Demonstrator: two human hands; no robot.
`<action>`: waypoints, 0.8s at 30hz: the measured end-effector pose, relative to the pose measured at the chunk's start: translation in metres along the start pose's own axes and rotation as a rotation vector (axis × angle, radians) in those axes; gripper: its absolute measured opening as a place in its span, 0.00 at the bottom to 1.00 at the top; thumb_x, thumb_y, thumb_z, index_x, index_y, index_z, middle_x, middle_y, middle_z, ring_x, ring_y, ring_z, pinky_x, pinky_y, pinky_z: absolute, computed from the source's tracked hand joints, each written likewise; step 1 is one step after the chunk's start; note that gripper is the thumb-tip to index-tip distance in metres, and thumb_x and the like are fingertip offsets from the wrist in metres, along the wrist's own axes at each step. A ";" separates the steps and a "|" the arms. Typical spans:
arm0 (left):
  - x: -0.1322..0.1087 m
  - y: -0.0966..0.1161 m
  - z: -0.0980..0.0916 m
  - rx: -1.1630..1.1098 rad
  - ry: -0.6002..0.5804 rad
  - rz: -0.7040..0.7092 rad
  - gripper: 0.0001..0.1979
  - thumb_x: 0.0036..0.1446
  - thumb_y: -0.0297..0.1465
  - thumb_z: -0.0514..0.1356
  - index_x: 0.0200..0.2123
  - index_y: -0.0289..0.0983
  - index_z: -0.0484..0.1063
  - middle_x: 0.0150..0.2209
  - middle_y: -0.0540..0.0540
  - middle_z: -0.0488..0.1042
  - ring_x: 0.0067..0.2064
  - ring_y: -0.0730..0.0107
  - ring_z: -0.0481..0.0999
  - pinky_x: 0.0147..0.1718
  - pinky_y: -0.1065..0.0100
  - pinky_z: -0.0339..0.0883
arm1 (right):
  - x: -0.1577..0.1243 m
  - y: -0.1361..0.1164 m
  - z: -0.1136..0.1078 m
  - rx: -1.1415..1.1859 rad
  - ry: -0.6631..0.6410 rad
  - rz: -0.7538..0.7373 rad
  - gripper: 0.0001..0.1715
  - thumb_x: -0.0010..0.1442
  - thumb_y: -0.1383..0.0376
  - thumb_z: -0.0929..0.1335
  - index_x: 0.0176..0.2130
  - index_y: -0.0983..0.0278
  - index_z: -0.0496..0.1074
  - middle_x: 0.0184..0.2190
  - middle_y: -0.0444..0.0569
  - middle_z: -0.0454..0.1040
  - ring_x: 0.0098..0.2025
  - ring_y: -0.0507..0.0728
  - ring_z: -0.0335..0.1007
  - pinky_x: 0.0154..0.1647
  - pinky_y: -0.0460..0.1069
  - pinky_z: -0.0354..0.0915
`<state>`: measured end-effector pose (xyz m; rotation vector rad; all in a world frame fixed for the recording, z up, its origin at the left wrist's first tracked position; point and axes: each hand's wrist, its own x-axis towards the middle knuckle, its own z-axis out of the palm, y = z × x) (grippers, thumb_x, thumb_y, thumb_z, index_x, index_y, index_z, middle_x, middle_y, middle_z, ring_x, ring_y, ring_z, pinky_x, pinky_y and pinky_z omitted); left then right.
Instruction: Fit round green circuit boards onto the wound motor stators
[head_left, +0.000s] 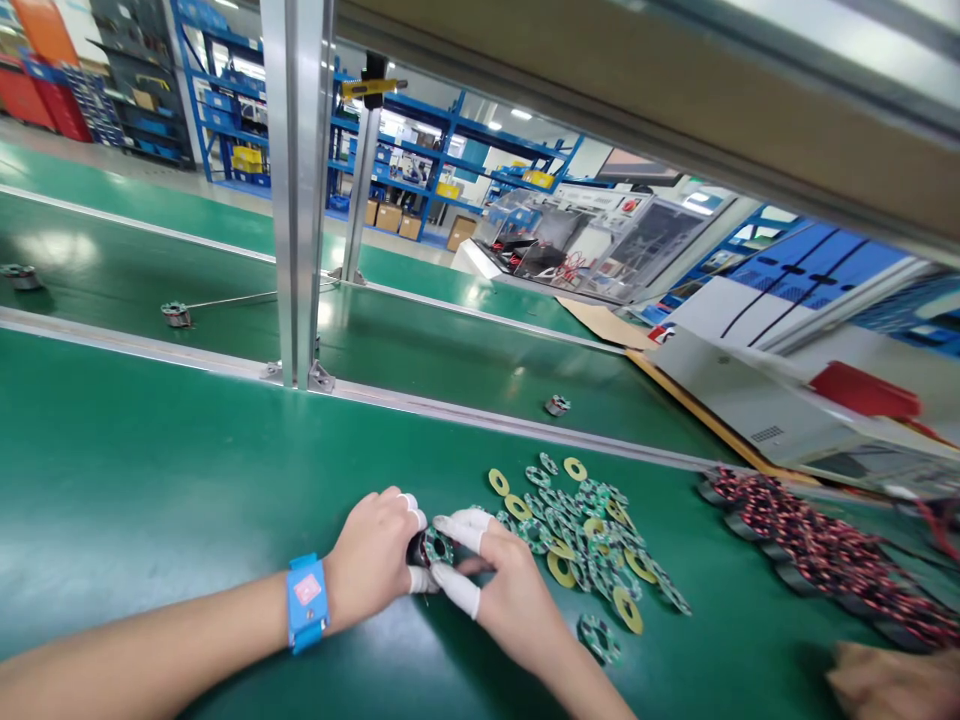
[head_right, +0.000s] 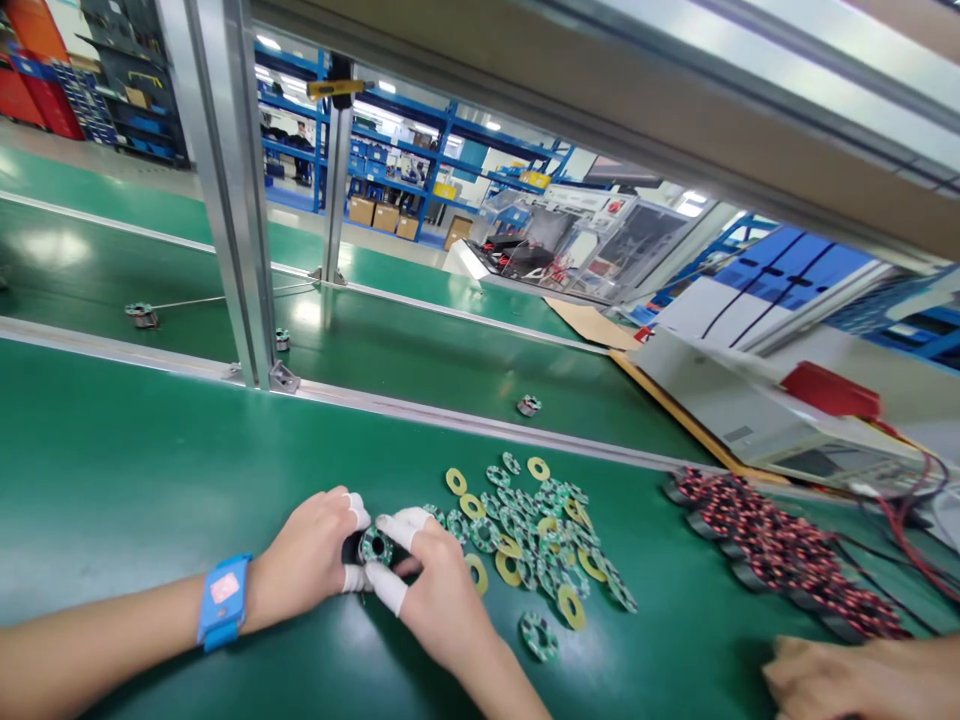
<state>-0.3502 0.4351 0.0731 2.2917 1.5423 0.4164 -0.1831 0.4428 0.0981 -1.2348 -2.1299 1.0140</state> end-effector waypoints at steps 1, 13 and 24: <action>0.000 0.000 0.000 0.001 -0.003 -0.001 0.19 0.47 0.48 0.61 0.28 0.37 0.69 0.32 0.46 0.71 0.36 0.62 0.67 0.33 0.64 0.59 | 0.000 0.000 0.000 0.003 -0.002 -0.007 0.14 0.49 0.66 0.67 0.38 0.64 0.76 0.37 0.54 0.71 0.35 0.56 0.70 0.26 0.47 0.72; 0.000 0.002 0.002 -0.034 -0.023 -0.004 0.16 0.48 0.45 0.62 0.28 0.37 0.69 0.32 0.46 0.71 0.36 0.62 0.67 0.33 0.64 0.59 | 0.002 -0.004 -0.001 -0.073 -0.026 0.077 0.10 0.49 0.63 0.70 0.33 0.65 0.76 0.29 0.49 0.67 0.28 0.53 0.67 0.25 0.46 0.69; 0.001 0.004 -0.001 -0.012 -0.037 0.001 0.15 0.46 0.43 0.64 0.28 0.37 0.69 0.32 0.47 0.71 0.36 0.62 0.67 0.32 0.65 0.60 | 0.007 -0.011 -0.008 -0.190 -0.070 0.042 0.05 0.45 0.66 0.70 0.27 0.65 0.75 0.24 0.45 0.66 0.25 0.52 0.64 0.22 0.44 0.63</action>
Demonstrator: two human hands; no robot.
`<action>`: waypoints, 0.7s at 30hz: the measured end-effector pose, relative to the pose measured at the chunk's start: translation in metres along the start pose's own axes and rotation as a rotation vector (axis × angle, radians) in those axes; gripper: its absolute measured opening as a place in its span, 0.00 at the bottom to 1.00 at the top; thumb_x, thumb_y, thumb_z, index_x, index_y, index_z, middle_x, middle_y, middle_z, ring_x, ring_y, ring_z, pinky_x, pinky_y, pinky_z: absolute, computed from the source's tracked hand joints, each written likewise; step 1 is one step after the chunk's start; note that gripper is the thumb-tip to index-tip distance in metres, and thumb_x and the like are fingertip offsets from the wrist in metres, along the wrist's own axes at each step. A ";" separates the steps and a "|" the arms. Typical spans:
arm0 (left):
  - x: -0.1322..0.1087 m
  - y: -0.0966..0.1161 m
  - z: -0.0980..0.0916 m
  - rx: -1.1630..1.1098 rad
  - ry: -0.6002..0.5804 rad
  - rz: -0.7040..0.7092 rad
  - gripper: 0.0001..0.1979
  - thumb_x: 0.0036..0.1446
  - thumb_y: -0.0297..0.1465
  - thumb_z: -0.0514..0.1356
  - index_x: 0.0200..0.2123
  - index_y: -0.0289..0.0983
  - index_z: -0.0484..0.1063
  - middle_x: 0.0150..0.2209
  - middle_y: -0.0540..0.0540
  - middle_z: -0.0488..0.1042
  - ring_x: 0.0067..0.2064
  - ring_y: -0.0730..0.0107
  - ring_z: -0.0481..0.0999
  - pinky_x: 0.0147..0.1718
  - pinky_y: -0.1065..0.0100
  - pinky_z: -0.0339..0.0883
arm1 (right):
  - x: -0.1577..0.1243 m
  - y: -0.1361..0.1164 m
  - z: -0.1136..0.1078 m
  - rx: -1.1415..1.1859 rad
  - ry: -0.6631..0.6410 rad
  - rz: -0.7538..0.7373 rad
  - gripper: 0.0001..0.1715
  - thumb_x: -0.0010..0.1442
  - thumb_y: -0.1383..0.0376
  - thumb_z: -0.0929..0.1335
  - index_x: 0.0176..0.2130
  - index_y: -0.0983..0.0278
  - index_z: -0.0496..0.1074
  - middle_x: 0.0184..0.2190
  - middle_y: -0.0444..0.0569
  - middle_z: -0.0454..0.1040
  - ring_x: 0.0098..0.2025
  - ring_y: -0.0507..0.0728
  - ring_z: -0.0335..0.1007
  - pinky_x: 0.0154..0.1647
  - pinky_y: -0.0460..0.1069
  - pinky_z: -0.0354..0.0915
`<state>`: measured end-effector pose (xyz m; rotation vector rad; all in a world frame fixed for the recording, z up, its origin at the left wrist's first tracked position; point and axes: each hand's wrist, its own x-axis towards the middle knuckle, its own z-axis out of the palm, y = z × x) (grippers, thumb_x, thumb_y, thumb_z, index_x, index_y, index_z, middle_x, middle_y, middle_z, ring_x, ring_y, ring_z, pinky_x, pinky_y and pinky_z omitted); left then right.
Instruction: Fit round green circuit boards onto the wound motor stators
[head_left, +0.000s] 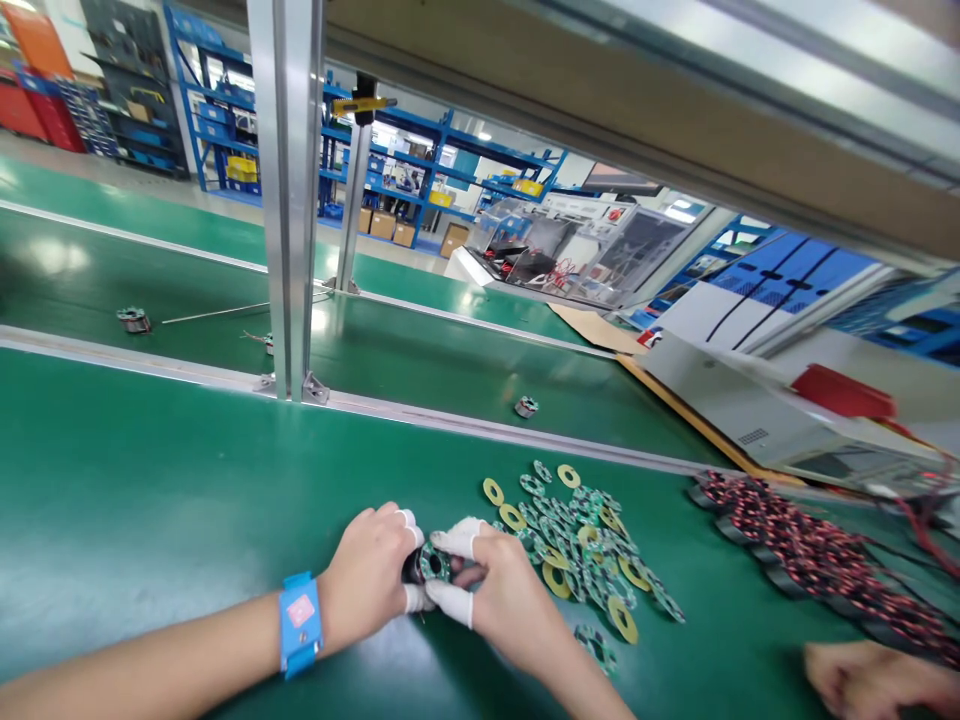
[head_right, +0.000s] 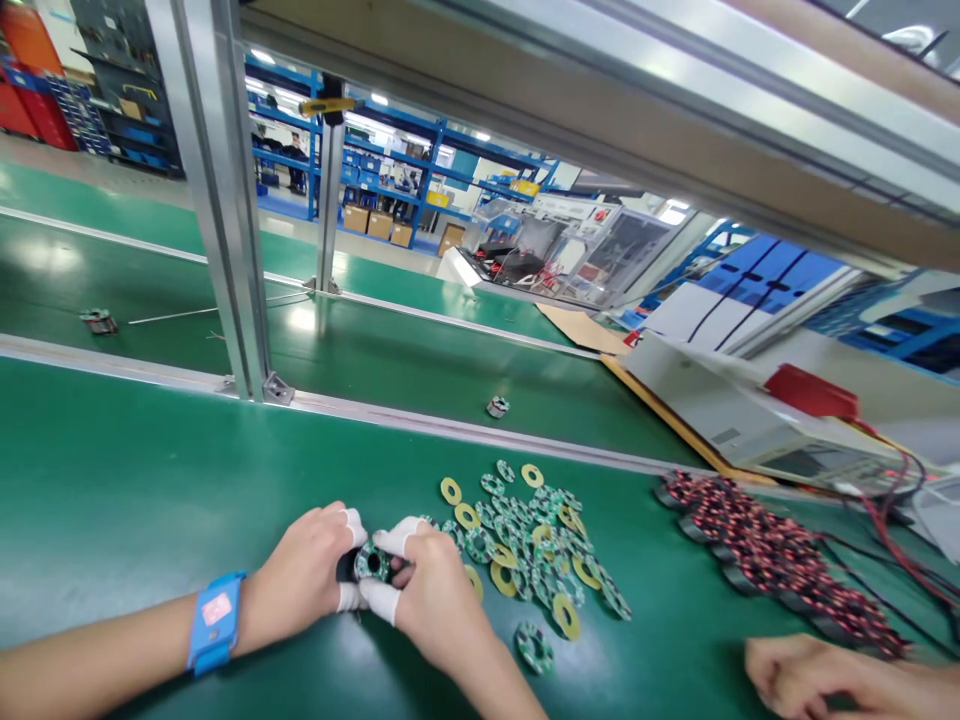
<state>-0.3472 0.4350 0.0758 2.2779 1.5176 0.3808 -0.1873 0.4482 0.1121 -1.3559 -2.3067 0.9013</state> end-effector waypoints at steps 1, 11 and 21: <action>0.000 0.000 0.000 0.004 0.000 0.002 0.15 0.45 0.43 0.64 0.28 0.37 0.69 0.32 0.47 0.71 0.36 0.62 0.67 0.32 0.65 0.60 | 0.000 0.000 0.000 -0.005 0.002 -0.010 0.05 0.45 0.66 0.70 0.27 0.65 0.75 0.24 0.45 0.66 0.25 0.52 0.64 0.21 0.44 0.63; -0.001 -0.001 -0.001 0.028 0.003 0.015 0.12 0.47 0.39 0.63 0.27 0.37 0.67 0.32 0.47 0.69 0.36 0.62 0.67 0.32 0.64 0.61 | 0.001 -0.008 -0.002 -0.357 -0.035 -0.072 0.07 0.45 0.69 0.69 0.29 0.64 0.74 0.26 0.47 0.72 0.25 0.54 0.65 0.26 0.46 0.61; -0.001 -0.003 0.000 0.011 0.003 0.027 0.14 0.45 0.40 0.65 0.29 0.37 0.68 0.32 0.46 0.69 0.37 0.61 0.68 0.32 0.64 0.61 | 0.009 -0.014 -0.010 -0.279 -0.090 -0.130 0.03 0.44 0.68 0.71 0.25 0.64 0.73 0.24 0.45 0.73 0.24 0.52 0.66 0.24 0.44 0.61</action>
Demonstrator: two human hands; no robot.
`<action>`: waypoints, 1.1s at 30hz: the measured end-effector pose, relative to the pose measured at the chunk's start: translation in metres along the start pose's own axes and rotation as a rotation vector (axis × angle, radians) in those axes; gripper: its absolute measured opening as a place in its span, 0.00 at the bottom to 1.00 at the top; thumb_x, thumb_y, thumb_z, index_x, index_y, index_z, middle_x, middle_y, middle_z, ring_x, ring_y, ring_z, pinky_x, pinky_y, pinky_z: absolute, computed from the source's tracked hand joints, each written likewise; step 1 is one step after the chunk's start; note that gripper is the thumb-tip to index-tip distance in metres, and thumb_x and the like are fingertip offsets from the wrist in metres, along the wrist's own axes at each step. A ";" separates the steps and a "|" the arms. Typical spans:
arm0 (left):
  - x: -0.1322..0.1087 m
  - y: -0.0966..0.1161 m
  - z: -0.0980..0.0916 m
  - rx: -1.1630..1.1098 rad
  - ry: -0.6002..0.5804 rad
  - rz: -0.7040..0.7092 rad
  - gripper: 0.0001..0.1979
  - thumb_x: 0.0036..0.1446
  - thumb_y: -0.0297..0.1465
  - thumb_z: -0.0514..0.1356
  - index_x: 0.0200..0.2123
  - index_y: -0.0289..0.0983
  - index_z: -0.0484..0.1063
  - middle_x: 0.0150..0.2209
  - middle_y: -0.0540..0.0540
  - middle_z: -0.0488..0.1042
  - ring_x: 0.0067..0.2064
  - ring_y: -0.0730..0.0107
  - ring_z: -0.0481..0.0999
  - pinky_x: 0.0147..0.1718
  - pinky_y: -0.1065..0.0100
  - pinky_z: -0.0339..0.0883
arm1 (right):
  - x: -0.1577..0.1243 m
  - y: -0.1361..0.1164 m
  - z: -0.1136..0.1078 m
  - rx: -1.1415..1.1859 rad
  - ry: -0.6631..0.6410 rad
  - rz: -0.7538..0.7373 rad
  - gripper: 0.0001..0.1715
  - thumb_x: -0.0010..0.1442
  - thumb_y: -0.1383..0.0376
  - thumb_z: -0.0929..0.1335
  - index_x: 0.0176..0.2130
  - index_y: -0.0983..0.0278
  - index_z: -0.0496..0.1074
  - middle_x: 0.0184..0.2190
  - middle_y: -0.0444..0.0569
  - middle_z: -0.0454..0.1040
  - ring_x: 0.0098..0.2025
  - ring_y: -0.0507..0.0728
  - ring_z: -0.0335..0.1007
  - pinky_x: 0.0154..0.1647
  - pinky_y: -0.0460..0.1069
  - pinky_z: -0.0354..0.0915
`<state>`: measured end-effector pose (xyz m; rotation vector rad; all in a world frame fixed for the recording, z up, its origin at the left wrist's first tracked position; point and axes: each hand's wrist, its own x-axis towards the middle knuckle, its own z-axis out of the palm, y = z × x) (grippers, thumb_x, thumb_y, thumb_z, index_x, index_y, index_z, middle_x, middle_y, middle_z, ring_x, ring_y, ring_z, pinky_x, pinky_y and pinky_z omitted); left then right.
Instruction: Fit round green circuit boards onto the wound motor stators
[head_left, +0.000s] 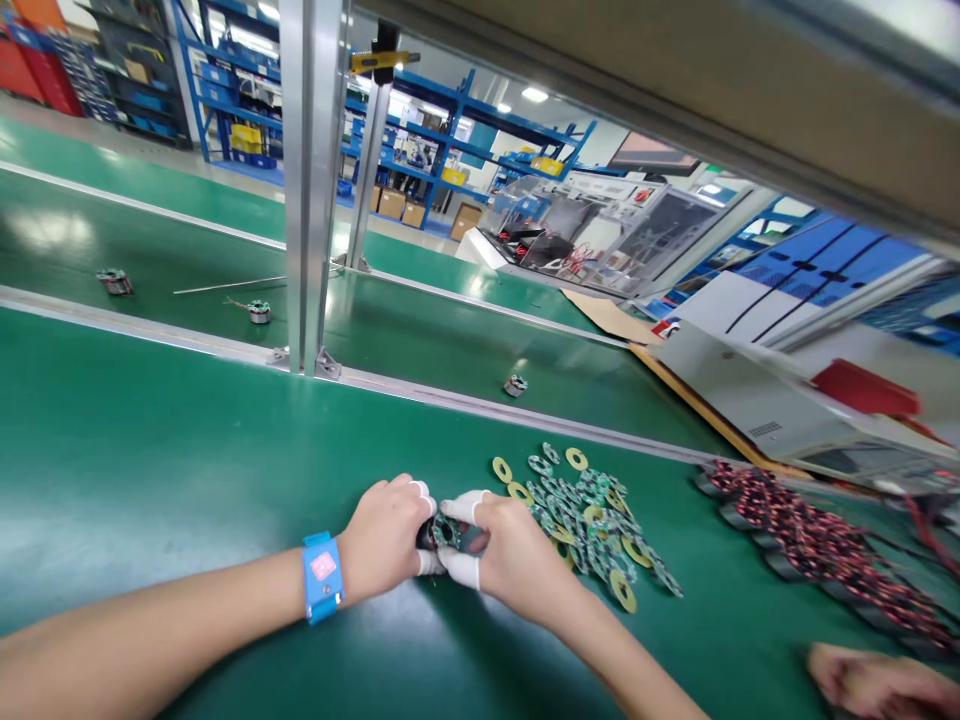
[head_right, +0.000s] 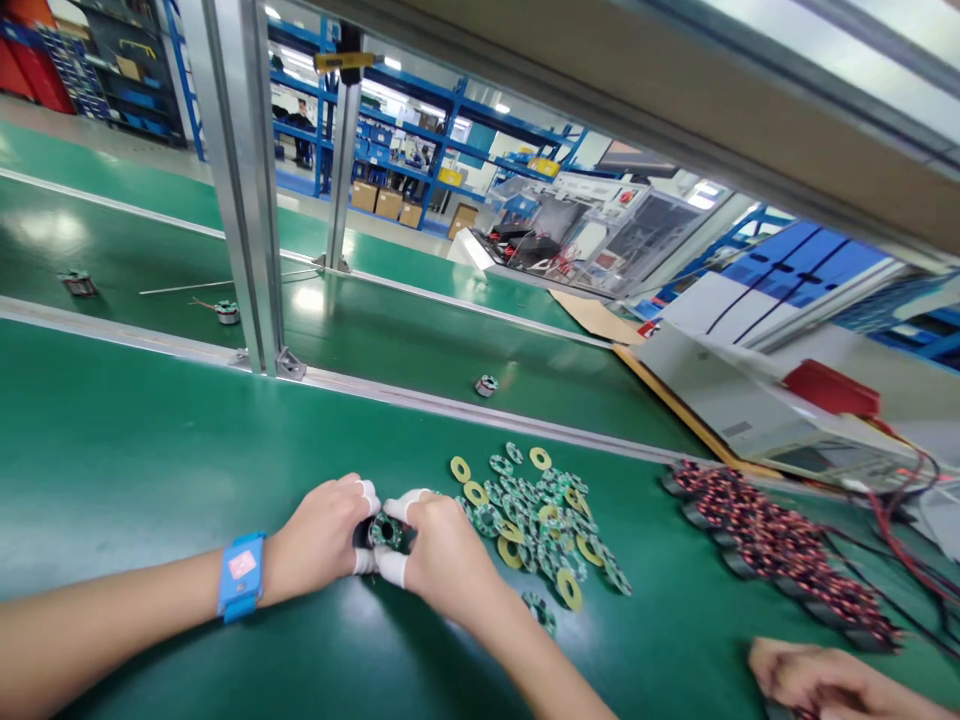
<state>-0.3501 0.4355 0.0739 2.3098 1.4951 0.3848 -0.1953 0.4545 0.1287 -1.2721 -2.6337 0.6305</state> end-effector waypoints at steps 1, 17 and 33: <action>0.000 0.000 0.000 0.000 0.001 0.002 0.14 0.45 0.40 0.65 0.29 0.37 0.68 0.32 0.46 0.69 0.37 0.60 0.68 0.32 0.64 0.61 | 0.000 0.001 0.000 0.000 0.004 -0.005 0.02 0.44 0.69 0.70 0.25 0.63 0.73 0.24 0.45 0.73 0.24 0.52 0.67 0.24 0.44 0.61; -0.002 -0.003 0.004 -0.017 0.031 0.065 0.14 0.47 0.40 0.64 0.28 0.37 0.68 0.31 0.48 0.70 0.37 0.63 0.67 0.32 0.66 0.59 | -0.003 0.004 0.001 0.037 -0.013 0.055 0.11 0.42 0.73 0.68 0.30 0.62 0.75 0.25 0.45 0.71 0.26 0.53 0.66 0.26 0.45 0.62; -0.001 0.001 0.004 0.000 0.046 0.033 0.14 0.46 0.41 0.64 0.28 0.36 0.69 0.32 0.46 0.70 0.35 0.62 0.67 0.31 0.66 0.61 | 0.001 -0.002 0.005 0.010 -0.032 0.232 0.05 0.44 0.69 0.71 0.28 0.65 0.75 0.23 0.46 0.69 0.27 0.54 0.64 0.28 0.46 0.61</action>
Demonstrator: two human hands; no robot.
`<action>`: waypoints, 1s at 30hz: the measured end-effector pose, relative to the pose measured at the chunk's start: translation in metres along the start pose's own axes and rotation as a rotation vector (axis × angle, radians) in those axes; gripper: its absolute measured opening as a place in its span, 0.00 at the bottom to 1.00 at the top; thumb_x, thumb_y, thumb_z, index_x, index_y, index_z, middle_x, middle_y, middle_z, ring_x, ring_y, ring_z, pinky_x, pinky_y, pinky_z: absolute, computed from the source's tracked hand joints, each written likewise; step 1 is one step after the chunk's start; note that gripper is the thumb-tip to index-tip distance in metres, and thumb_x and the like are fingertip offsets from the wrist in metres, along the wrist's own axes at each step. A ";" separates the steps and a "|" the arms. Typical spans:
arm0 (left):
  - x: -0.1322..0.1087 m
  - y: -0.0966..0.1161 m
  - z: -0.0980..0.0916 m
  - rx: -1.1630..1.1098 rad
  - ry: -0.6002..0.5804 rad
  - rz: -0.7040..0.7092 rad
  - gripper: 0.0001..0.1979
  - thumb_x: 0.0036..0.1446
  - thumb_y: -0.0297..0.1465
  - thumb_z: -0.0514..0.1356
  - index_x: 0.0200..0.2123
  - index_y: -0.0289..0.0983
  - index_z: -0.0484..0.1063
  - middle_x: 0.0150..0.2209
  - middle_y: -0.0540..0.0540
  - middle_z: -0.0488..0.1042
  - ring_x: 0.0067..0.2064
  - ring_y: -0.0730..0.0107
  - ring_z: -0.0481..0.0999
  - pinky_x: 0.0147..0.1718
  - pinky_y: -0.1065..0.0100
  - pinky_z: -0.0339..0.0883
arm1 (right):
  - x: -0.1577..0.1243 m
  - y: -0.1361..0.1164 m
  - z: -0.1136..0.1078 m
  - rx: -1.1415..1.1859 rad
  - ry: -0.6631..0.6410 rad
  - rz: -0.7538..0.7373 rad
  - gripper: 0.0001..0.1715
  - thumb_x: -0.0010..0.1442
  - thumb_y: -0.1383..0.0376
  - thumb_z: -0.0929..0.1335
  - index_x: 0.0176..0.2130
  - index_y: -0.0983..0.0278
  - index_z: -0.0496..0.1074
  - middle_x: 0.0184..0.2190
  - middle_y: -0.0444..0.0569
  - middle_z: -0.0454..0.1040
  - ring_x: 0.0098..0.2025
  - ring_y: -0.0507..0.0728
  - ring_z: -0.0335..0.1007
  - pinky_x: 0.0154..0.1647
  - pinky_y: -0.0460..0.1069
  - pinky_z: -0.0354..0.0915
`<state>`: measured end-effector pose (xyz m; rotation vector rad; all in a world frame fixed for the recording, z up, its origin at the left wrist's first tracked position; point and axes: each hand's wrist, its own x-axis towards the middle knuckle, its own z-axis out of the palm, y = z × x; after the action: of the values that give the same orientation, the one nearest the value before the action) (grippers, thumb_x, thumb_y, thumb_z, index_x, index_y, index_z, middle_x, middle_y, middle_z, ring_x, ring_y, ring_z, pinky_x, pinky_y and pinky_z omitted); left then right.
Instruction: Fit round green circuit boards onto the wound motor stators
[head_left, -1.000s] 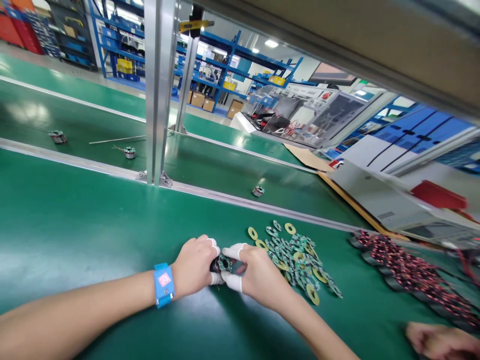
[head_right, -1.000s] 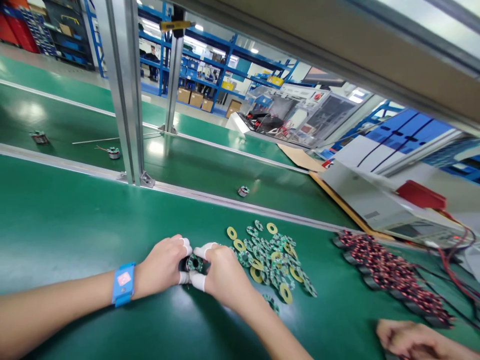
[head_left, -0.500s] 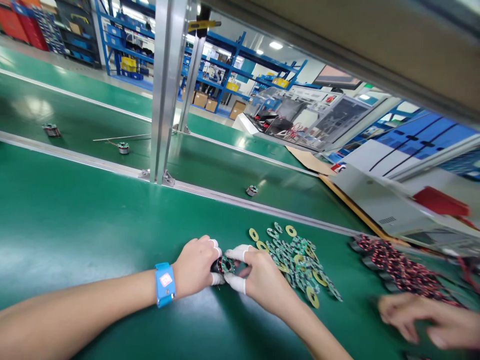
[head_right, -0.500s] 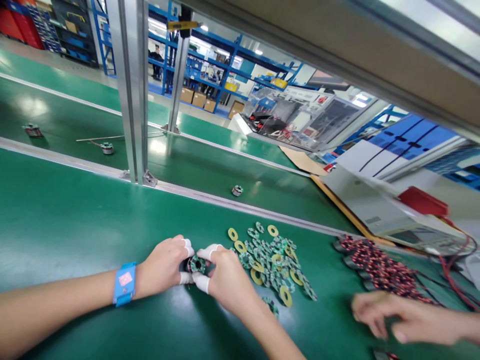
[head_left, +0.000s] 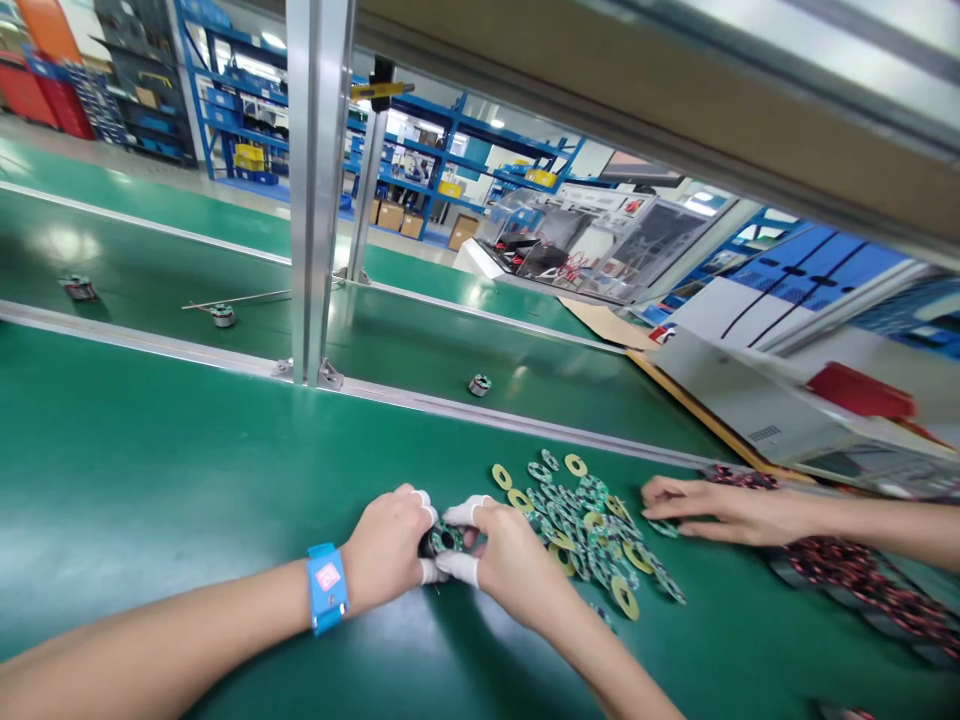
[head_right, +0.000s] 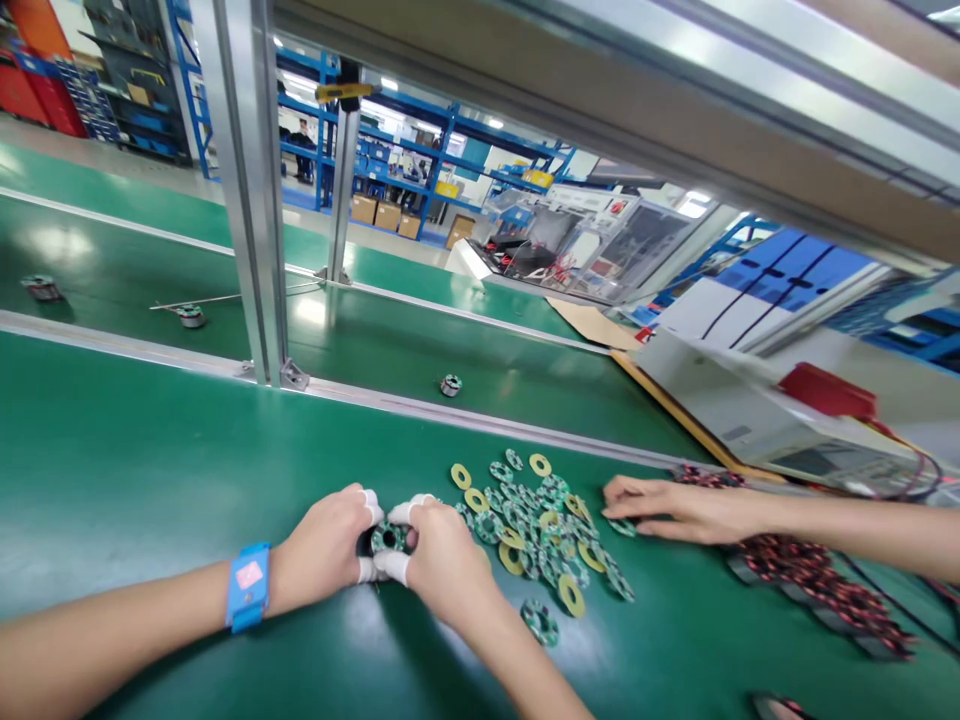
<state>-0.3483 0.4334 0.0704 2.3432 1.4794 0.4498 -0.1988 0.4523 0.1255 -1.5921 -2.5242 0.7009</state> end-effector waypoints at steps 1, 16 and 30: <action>0.000 0.000 0.000 -0.001 0.007 0.001 0.15 0.46 0.41 0.64 0.28 0.36 0.69 0.32 0.46 0.70 0.35 0.62 0.68 0.31 0.66 0.61 | -0.002 0.003 0.003 0.049 0.018 -0.003 0.09 0.43 0.69 0.71 0.30 0.65 0.76 0.24 0.46 0.69 0.27 0.54 0.65 0.28 0.46 0.62; 0.003 -0.001 0.005 -0.020 0.035 0.031 0.20 0.40 0.45 0.67 0.28 0.35 0.71 0.31 0.45 0.70 0.36 0.60 0.68 0.33 0.65 0.62 | -0.004 0.024 0.021 0.339 0.318 0.018 0.10 0.50 0.61 0.66 0.24 0.64 0.73 0.21 0.47 0.72 0.22 0.54 0.66 0.25 0.48 0.64; 0.001 -0.001 0.005 -0.040 0.030 0.007 0.20 0.41 0.44 0.67 0.30 0.35 0.71 0.31 0.45 0.70 0.37 0.61 0.67 0.34 0.65 0.62 | -0.007 0.025 0.027 0.171 0.318 -0.007 0.12 0.53 0.61 0.63 0.25 0.64 0.72 0.20 0.46 0.68 0.22 0.54 0.63 0.25 0.48 0.60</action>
<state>-0.3460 0.4341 0.0655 2.3209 1.4620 0.5135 -0.1824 0.4462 0.0922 -1.5012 -2.1813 0.5902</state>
